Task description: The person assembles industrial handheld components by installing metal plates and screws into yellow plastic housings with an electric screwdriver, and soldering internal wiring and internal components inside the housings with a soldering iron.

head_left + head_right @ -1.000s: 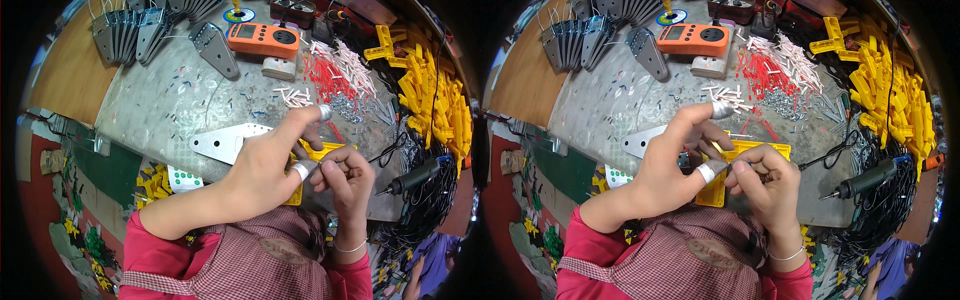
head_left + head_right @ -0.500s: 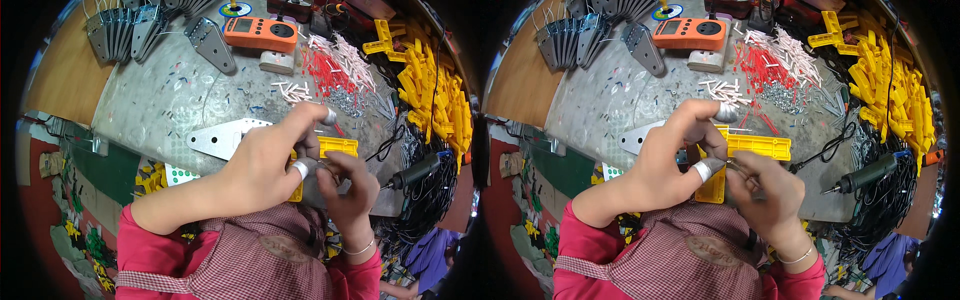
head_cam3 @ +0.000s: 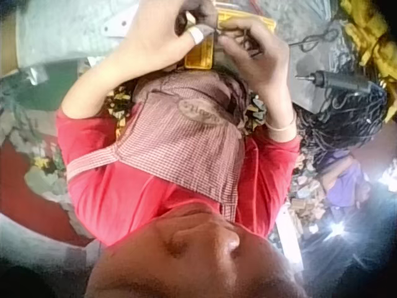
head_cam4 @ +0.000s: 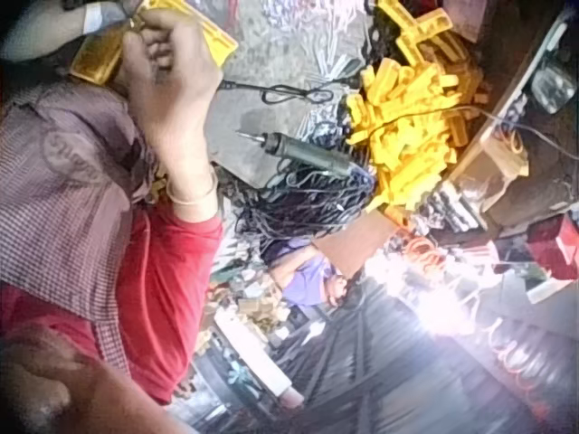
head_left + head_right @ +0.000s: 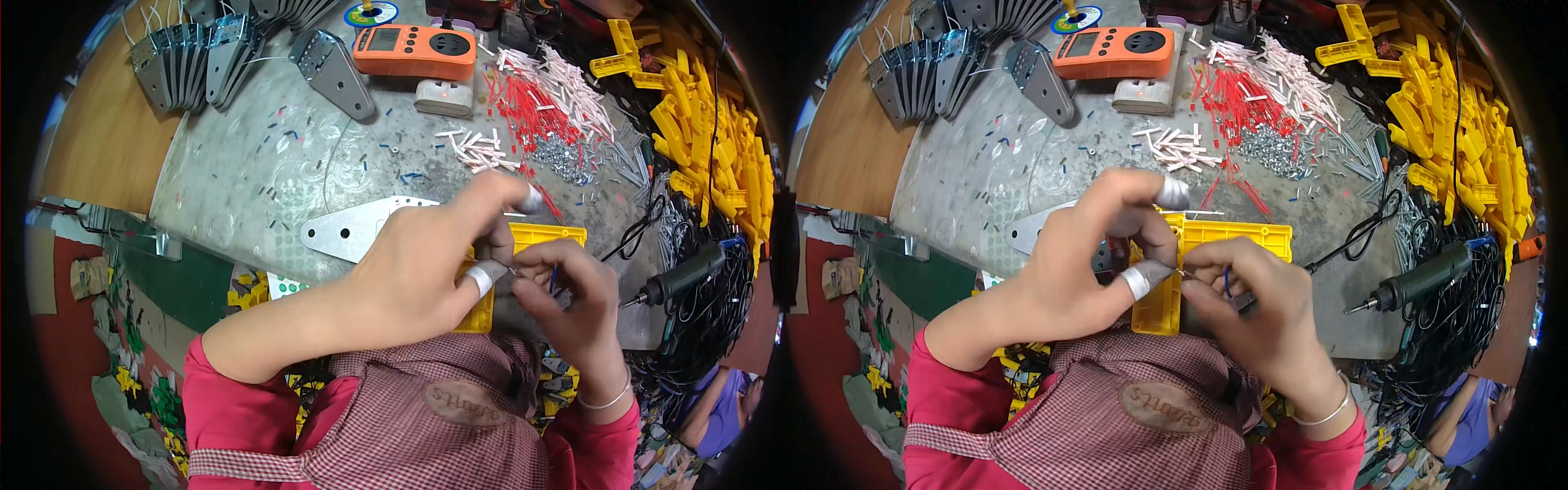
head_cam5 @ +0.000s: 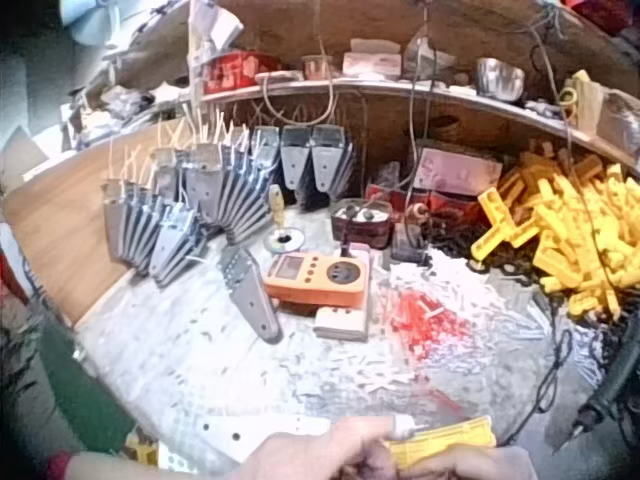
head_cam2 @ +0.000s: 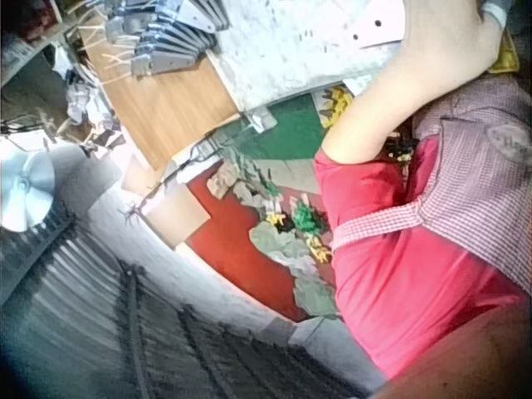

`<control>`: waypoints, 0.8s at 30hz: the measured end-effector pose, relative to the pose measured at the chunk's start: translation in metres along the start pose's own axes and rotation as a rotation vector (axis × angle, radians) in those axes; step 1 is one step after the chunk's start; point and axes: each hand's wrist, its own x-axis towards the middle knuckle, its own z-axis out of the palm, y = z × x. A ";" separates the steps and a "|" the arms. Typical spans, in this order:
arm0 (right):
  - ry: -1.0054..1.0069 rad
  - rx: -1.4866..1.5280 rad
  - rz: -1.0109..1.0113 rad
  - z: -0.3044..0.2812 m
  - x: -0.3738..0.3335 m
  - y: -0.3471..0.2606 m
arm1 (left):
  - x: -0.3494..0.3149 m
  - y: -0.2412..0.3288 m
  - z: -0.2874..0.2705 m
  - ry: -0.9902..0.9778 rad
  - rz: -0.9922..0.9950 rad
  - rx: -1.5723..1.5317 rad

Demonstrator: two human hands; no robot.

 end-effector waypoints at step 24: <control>0.032 -0.103 -0.246 0.004 -0.007 0.011 | -0.002 -0.005 -0.016 0.037 0.006 -0.059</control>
